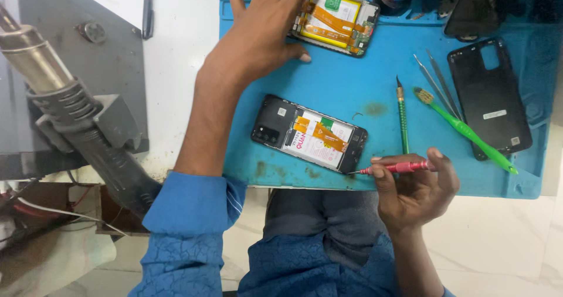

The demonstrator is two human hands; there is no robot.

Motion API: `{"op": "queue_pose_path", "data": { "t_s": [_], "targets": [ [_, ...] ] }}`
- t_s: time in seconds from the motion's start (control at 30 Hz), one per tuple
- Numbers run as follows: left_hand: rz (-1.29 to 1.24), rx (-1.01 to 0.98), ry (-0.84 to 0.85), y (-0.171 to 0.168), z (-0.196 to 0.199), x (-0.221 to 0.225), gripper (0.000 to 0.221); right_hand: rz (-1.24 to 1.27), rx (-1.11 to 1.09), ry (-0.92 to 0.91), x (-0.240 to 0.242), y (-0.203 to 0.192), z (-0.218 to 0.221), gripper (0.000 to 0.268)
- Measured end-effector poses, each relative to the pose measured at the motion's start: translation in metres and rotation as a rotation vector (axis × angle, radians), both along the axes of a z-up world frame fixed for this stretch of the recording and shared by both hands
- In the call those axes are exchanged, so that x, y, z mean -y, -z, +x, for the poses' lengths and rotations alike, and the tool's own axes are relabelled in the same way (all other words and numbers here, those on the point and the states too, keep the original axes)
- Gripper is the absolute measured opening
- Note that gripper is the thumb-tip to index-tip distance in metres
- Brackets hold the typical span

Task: The person uses a screwdriver to remove screws from the back of a disassembled smartphone. They then insert a SIM card into the SIM tray and place the tray back into the phone. Finally, the person powers on the device and navigates the touchscreen interface to verify functionality.

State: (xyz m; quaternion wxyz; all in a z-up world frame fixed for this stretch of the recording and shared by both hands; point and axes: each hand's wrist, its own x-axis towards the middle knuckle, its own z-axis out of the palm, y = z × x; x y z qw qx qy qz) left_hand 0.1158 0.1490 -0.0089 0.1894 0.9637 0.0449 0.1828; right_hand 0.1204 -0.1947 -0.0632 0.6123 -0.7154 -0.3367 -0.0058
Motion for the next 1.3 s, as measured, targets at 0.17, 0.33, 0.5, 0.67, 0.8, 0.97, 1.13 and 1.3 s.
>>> {"op": "queue_pose_path", "data": {
  "t_s": [0.17, 0.33, 0.5, 0.67, 0.8, 0.97, 1.13, 1.3],
  "targets": [
    [0.003, -0.033, 0.015, 0.013, 0.011, -0.01, 0.078, -0.013, 0.007, -0.01, -0.001, -0.004, 0.002, 0.068],
    [-0.08, -0.092, 0.02, 0.007, 0.009, -0.015, 0.073, -0.006, -0.017, -0.028, -0.003, -0.007, 0.002, 0.069],
    [-0.084, -0.057, 0.041, 0.008, 0.005, -0.012, 0.078, -0.007, -0.021, -0.037, -0.003, -0.008, 0.003, 0.067],
    [-0.027, -0.044, 0.016, 0.002, 0.004, 0.0, 0.082, -0.015, -0.02, -0.052, -0.001, -0.006, 0.006, 0.066],
    [-0.043, 0.127, 0.049, -0.002, 0.019, 0.041, 0.04, 0.002, -0.034, -0.029, -0.006, -0.006, 0.004, 0.066],
    [-0.11, 0.252, 0.096, 0.02, 0.083, 0.111, 0.006, -0.011, -0.05, -0.005, -0.004, -0.008, 0.001, 0.068],
    [-0.157, 0.249, 0.026, 0.048, 0.127, 0.139, 0.007, -0.002, -0.045, -0.006, -0.005, -0.007, 0.002, 0.069],
    [-0.221, 0.218, -0.074, 0.056, 0.139, 0.159, 0.005, 0.018, -0.032, -0.023, -0.005, -0.008, 0.002, 0.068]
  ]
}}
